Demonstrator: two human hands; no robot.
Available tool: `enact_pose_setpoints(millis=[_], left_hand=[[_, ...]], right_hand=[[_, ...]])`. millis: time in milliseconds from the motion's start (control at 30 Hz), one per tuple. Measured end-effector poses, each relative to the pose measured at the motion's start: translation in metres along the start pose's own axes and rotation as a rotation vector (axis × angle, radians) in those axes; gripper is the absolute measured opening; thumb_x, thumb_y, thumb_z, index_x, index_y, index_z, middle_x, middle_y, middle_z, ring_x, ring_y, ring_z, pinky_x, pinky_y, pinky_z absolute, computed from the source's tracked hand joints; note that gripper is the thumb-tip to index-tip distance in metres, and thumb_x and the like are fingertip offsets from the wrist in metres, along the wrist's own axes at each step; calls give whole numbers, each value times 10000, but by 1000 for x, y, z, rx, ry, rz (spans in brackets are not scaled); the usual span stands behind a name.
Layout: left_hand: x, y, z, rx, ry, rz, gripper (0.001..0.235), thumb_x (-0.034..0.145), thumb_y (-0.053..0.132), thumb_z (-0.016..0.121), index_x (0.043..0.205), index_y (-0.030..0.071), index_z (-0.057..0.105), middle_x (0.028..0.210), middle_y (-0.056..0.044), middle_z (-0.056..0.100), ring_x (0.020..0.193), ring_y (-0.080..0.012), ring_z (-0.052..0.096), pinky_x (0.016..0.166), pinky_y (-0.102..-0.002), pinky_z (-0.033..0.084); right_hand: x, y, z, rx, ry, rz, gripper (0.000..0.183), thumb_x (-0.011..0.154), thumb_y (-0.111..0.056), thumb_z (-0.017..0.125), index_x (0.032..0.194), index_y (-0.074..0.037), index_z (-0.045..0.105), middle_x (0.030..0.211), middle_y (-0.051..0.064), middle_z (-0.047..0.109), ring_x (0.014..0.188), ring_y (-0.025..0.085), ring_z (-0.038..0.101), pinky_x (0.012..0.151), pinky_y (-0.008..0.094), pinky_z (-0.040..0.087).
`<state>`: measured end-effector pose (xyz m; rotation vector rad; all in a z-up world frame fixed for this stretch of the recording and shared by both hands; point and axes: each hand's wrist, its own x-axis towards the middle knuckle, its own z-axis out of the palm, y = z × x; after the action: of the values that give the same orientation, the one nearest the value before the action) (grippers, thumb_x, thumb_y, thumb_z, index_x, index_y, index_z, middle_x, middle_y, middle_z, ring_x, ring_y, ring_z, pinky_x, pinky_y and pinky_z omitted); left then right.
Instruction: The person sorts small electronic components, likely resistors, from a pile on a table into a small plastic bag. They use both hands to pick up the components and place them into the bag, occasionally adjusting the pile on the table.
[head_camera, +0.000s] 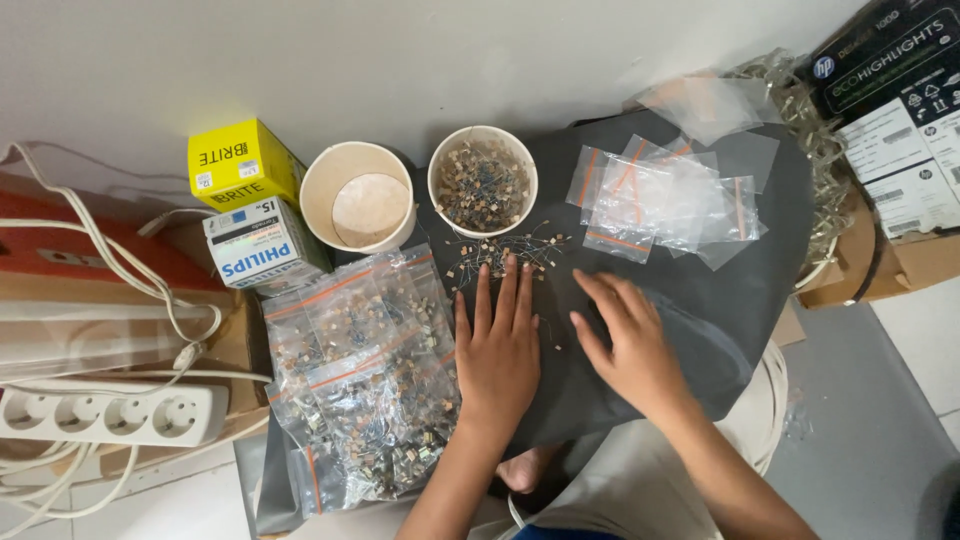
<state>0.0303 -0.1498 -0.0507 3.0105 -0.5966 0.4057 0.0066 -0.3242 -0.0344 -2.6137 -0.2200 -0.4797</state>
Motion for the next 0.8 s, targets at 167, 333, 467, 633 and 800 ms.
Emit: enact_pose_setpoints(millis=[167,333,467,633,800], left_hand=[[-1,-1,2,-5,-51,3,624,1035,287,418,1635,215,263,1696,-8,246,1556,-290,214,1223,-536,226],[1,-3,2,-64,-114,9,692,990,242,460,1643,200,237,1703,-16,222,1562,-299,181,1232,-545,185],[2,-3,-1,-92,-140,7,696,990,216,451,1646,196,220,1705,-22,213,1557,-305,186,1229,-546,183],[1,-3,2,-94,-120,5,720,969,209,481,1644,190,230,1709,-24,210,1554,-314,197,1226,-554,199],[3,-5,-4,-196,-74,18,710,950,93,496,1628,163,298,1675,-61,308,1526,-357,274,1196,-577,253]], right_hand=[[34,21,25,-128,55,-8,300,949,-286,720,1221,-171,663,970,-24,610,819,177,690,695,333,566],[47,18,26,-254,84,-10,100,945,-280,706,1030,-238,673,823,-58,586,719,173,692,640,293,569],[30,22,19,-238,73,59,49,961,-247,699,943,-239,655,765,-75,590,652,140,676,592,263,565],[-5,20,8,-180,116,82,63,960,-148,692,933,-201,672,791,-51,604,649,144,661,589,287,547],[-28,4,4,-166,71,-46,171,879,-267,741,1043,-233,709,1025,-25,624,852,211,644,674,353,492]])
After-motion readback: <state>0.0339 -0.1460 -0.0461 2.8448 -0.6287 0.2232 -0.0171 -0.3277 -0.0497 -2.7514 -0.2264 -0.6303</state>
